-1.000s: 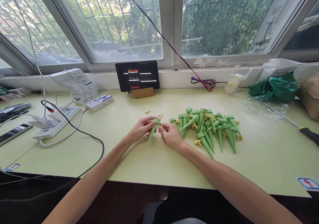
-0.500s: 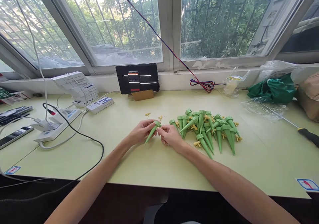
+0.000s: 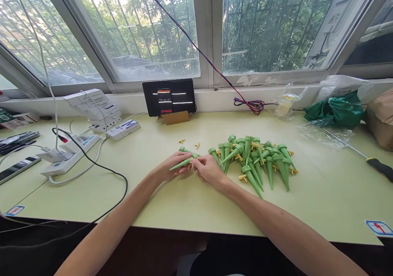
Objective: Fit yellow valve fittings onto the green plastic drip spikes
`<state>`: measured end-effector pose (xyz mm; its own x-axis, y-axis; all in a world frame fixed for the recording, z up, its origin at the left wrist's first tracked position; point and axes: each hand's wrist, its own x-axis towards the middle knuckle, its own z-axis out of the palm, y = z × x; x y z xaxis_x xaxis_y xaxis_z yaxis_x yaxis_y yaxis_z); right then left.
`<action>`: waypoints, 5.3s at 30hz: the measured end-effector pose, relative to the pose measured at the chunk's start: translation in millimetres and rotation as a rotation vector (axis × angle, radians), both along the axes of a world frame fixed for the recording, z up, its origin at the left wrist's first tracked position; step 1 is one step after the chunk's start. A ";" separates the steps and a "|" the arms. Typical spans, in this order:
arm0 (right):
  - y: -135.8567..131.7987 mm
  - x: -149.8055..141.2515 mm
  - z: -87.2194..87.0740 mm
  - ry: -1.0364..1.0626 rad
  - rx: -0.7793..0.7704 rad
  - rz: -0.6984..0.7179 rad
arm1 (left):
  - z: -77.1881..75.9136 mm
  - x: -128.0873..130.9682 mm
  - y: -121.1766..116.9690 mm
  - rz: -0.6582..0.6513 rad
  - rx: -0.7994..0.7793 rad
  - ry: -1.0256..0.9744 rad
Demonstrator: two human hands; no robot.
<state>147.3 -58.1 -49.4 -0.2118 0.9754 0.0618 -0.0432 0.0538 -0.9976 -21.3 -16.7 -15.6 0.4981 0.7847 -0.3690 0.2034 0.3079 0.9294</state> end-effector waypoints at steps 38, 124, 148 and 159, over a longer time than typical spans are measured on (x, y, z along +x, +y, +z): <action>-5.3 -2.3 2.2 0.038 0.082 0.016 | 0.8 -3.6 1.7 -0.064 -0.123 -0.075; -5.3 14.5 -0.5 -0.654 0.268 -0.200 | -1.0 -8.3 7.2 0.167 0.850 0.380; -7.9 14.4 -1.8 -0.675 0.279 -0.205 | -6.9 -21.4 17.3 0.041 1.054 0.657; -7.4 13.6 -6.9 -0.716 0.336 -0.228 | -7.8 -21.8 16.5 -0.015 1.059 0.619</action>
<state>160.9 -65.5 -56.3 -0.1100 0.9529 0.2828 0.6456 0.2848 -0.7086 -43.2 -0.2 -23.4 0.4769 0.8366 0.2697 0.6966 -0.5468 0.4646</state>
